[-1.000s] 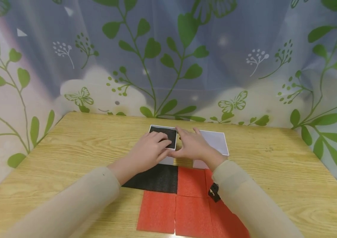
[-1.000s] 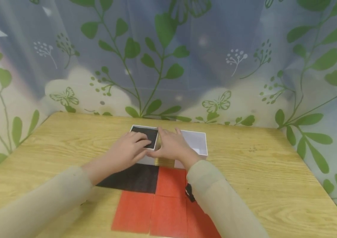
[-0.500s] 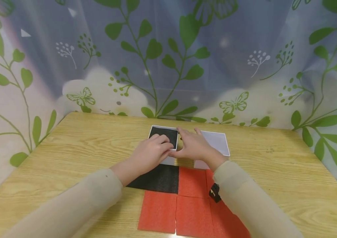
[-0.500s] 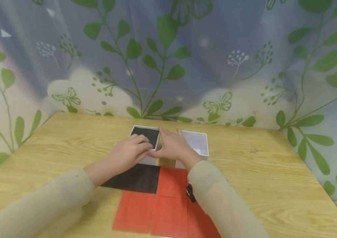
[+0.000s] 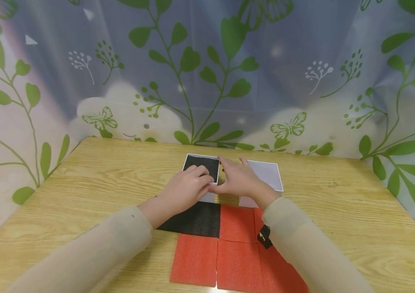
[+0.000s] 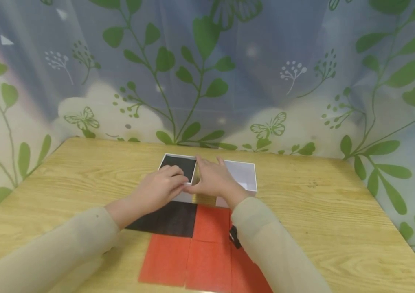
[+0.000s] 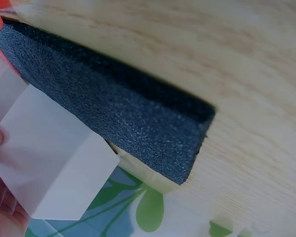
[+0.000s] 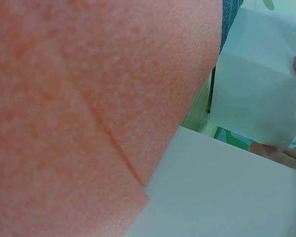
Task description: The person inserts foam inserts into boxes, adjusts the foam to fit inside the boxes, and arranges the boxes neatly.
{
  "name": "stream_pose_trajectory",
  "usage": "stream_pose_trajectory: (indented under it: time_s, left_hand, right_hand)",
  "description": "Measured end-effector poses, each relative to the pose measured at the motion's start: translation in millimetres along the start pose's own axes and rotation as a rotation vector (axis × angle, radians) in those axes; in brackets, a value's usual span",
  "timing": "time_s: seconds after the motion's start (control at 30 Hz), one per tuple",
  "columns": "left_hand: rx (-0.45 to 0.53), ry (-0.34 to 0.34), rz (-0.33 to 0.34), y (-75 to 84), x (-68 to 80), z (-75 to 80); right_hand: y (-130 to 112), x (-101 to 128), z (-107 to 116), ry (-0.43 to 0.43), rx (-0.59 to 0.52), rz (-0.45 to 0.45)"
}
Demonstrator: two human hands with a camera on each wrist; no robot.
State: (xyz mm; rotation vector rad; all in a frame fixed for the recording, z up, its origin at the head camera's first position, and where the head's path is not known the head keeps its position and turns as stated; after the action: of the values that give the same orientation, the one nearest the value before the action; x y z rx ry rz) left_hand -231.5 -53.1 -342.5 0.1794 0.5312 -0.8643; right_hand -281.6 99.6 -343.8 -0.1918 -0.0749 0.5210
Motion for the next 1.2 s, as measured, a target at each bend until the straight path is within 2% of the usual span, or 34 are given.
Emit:
stream_pose_trajectory:
  time_s: [0.33,0.57,0.77,0.97,1.2]
  left_hand:
    - [0.002,-0.041,0.051,2.0,-4.5,0.8]
    - [0.005,-0.048,0.045,-1.7,-4.4,2.2]
    - [-0.070,0.003,0.074,-17.2,8.1,17.4]
    - [-0.136,-0.041,0.086,-24.8,22.6,23.7]
    - [-0.165,-0.041,0.107,-26.5,23.1,23.0]
  right_hand:
    - [0.1,-1.2,-0.4,-0.010,0.007,-0.012]
    - [0.2,-1.9,0.0,-0.008,0.009,-0.009]
    - [0.2,-1.4,0.9,-0.012,0.011,-0.015]
    - [0.9,-1.4,0.1,-0.012,0.018,-0.013]
    - [-0.1,-0.3,0.2,-0.012,0.000,-0.012]
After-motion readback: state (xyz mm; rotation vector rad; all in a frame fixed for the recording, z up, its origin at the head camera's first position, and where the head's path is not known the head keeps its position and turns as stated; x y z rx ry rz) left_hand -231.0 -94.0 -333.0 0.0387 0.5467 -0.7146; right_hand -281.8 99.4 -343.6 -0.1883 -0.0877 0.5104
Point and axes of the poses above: each hand's wrist, its own x-axis away from the middle knuckle, its own z-axis out of the back of the hand, y = z × x, the point moved 3 cm from there along -x, towards the middle knuckle, and after that the axes turned 1 degree about -z, right-handed, at the moved point
